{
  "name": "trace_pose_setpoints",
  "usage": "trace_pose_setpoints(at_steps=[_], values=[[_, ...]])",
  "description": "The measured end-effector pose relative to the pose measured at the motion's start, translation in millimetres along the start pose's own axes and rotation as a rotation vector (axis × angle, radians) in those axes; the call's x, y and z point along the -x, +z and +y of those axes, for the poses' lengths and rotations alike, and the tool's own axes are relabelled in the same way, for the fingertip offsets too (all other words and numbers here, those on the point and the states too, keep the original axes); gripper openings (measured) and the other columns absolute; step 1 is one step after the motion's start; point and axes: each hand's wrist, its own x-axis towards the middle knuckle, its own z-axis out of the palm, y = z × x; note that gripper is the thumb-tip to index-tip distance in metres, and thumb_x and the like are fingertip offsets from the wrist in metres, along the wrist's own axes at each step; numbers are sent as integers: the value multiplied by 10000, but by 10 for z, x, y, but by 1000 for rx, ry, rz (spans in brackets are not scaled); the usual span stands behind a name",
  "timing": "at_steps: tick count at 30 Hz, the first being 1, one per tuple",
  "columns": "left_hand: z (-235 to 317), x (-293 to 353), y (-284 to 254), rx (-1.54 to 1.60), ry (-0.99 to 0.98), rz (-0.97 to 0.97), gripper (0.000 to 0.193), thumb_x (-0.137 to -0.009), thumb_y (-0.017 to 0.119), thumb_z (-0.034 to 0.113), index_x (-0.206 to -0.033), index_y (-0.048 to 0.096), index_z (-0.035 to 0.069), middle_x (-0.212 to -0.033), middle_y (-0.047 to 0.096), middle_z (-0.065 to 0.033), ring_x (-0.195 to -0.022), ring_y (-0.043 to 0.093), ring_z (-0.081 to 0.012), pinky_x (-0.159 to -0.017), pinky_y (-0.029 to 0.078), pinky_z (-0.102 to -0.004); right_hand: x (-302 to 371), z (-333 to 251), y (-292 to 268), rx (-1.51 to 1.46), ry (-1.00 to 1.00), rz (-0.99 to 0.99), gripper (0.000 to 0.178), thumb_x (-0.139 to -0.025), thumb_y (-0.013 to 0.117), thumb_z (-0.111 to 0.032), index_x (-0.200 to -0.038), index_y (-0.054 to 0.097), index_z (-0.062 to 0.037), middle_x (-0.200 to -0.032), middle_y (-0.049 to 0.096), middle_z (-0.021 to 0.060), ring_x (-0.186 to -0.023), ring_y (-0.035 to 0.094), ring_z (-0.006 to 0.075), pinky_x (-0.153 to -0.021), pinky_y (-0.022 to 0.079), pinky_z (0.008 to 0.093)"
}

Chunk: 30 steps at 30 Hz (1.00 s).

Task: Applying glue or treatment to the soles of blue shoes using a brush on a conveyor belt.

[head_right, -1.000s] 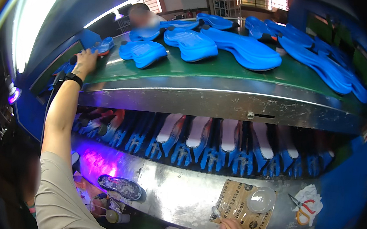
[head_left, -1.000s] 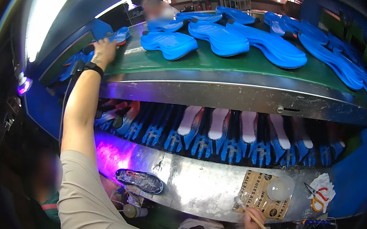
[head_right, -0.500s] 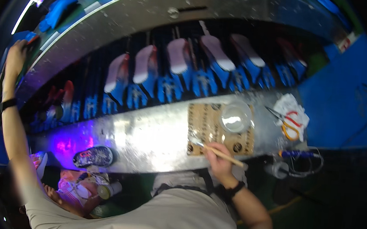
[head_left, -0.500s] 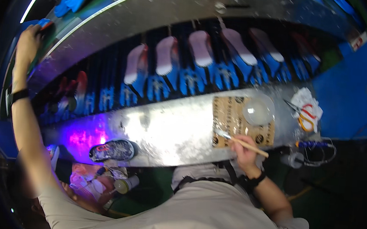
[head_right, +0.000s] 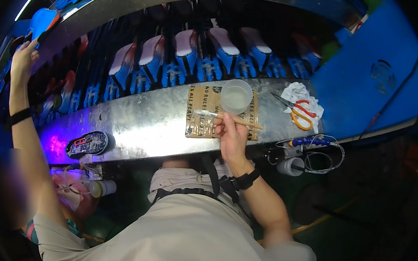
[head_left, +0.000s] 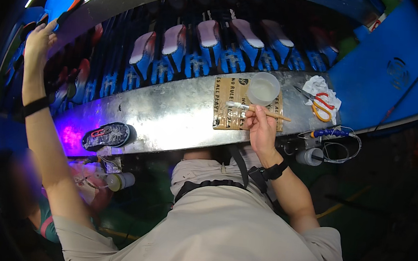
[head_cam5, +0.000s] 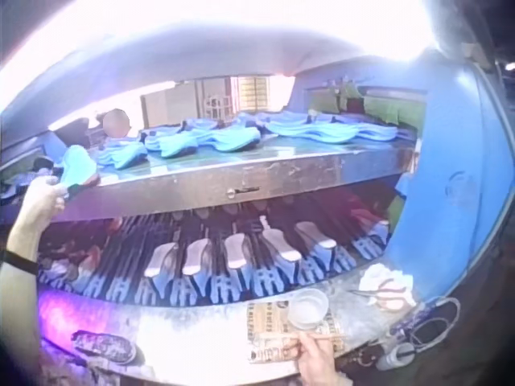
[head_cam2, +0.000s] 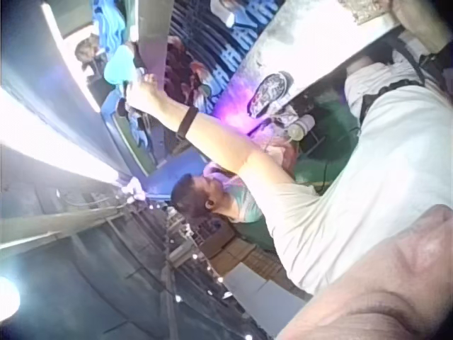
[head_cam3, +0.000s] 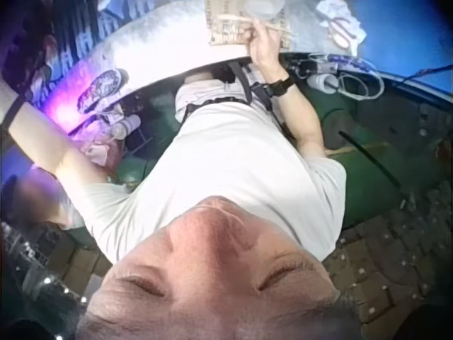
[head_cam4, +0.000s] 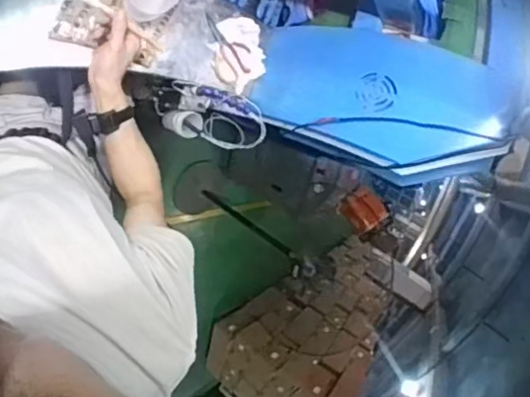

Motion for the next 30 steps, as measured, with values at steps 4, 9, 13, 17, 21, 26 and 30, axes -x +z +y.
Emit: trace_pose_setpoints(at_steps=[4, 9, 13, 17, 21, 26, 30], values=[[-256, 690, 391, 612, -31, -92, 159, -996, 648, 166, -1057, 648, 19, -824, 590, 13, -664, 507, -73, -605, 387, -241, -57, -309, -20, 182, -122, -28, 224, -1059, 582, -187, -1121, 656, 15, -912, 686, 78, -709, 573, 96, -641, 470, 220], [-812, 2253, 1225, 793, -111, -336, 583, -920, 651, 169, -1420, 444, -47, -1291, 639, -159, -1152, 650, -251, -918, 562, -389, -269, -836, -95, 667, -403, -47, 183, -1021, 626, -158, -1090, 687, -1, -912, 715, 52, -784, 637, 105, -704, 505, 240], [-1138, 3379, 1760, 988, -411, -306, 610, -849, 634, 136, -1384, 465, -105, -1232, 659, -212, -1026, 708, -288, -832, 609, -366, -446, -1149, -75, 1202, -479, -59, 170, -946, 684, -182, -995, 721, -23, -786, 725, 86, -723, 694, 163, -662, 526, 300], [-1207, 3859, 1884, 1173, -746, -410, 754, -912, 604, 355, -1532, 373, -7, -1447, 538, -253, -1300, 565, -404, -1030, 499, -591, -553, -1164, 11, 1408, -432, -69, 197, -918, 691, -218, -967, 729, -32, -758, 716, 157, -704, 718, 278, -657, 539, 367], [-1150, 4019, 1875, 1688, -781, -446, 842, -933, 593, 455, -1578, 290, 6, -1504, 462, -281, -1341, 509, -469, -1005, 506, -616, -580, -1132, 31, 1448, -460, -77, 207, -914, 689, -238, -960, 733, -41, -760, 713, 161, -700, 710, 308, -661, 540, 387], [-1145, 3953, 1893, 1669, -705, -469, 924, -913, 653, 477, -1588, 247, -6, -1524, 426, -299, -1366, 477, -494, -1052, 492, -594, -571, -1104, -63, 1387, -434, -34, 208, -927, 686, -245, -979, 735, -50, -730, 688, 139, -680, 678, 254, -644, 516, 366], [-1080, 3912, 1871, 1415, -565, -518, 983, -828, 789, 352, -1580, 264, -2, -1503, 478, -255, -1354, 521, -429, -1148, 431, -534, -551, -1078, 7, 1362, -456, -36, 159, -934, 686, -189, -974, 731, -41, -745, 697, 129, -696, 693, 223, -649, 521, 352]])
